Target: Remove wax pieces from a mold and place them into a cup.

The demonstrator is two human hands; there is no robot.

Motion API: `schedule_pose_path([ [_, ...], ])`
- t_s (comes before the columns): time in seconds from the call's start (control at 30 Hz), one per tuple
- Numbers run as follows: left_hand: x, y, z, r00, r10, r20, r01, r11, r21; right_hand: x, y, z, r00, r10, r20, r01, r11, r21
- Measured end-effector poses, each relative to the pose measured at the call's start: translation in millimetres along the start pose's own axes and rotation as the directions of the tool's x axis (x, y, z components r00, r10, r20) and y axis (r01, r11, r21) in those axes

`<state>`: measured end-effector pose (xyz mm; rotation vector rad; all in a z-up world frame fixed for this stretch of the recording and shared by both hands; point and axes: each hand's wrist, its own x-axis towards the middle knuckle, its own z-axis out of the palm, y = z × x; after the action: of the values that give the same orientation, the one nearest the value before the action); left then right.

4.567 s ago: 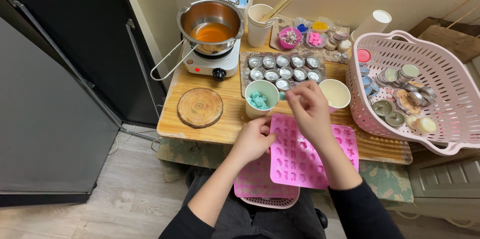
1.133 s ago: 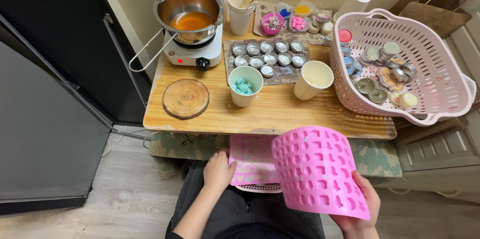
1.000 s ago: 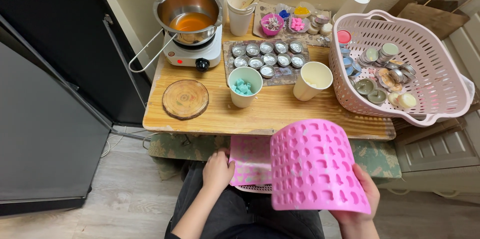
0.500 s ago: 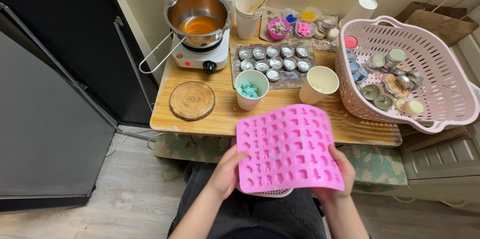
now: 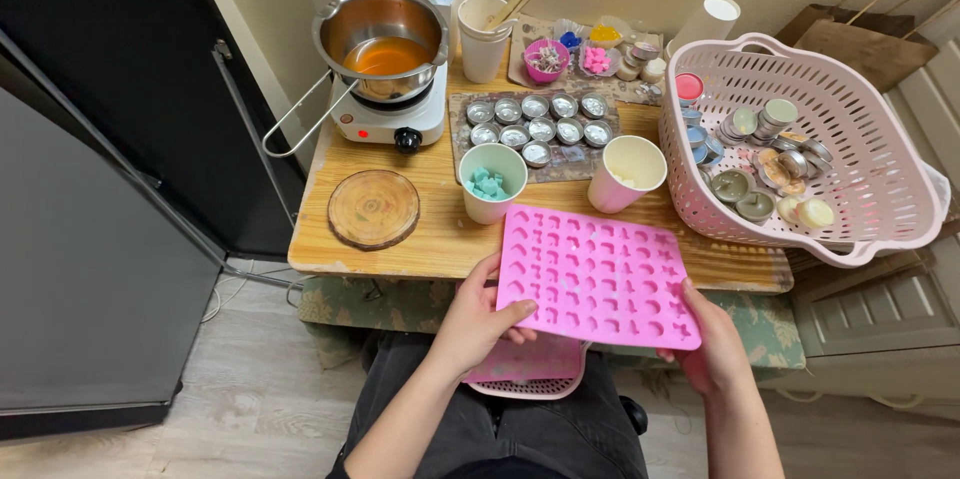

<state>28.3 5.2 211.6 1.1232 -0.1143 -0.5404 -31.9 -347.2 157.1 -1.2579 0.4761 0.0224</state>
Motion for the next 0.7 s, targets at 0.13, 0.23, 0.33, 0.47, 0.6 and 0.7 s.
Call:
schedule_pose_path([
  [0.13,-0.8,2.4,5.7,0.999,0.046,-0.017,-0.048,0.994,-0.095,-16.0,-20.5,18.3,0.999,0.025,-0.021,-0.024,0.999,0.049],
  [0.23,-1.3,-0.9,2.6,0.995,0.092,0.033,-0.09,0.994,-0.062,-15.9,-15.7,7.4,0.998,-0.033,0.045,0.032,0.999,0.027],
  [0.33,-4.7,5.1,4.7,0.993,0.11,0.042,-0.109,0.994,-0.024,-22.3,-18.5,10.9,0.995,-0.043,0.086,0.047,0.998,-0.04],
  [0.47,-4.9,6.7,0.9,0.996,0.094,0.0,-0.094,0.996,0.001,-21.5,-8.6,16.5,0.997,-0.033,0.07,0.04,0.993,-0.112],
  [0.6,-1.7,-0.2,-9.5,0.992,0.111,-0.056,-0.107,0.992,0.066,-13.6,8.4,15.4,0.999,-0.013,0.039,0.015,0.999,-0.052],
  [0.7,1.9,-4.8,-17.8,0.981,0.162,-0.112,-0.152,0.984,0.09,-19.4,7.2,34.8,0.998,-0.015,0.061,0.017,1.0,-0.027],
])
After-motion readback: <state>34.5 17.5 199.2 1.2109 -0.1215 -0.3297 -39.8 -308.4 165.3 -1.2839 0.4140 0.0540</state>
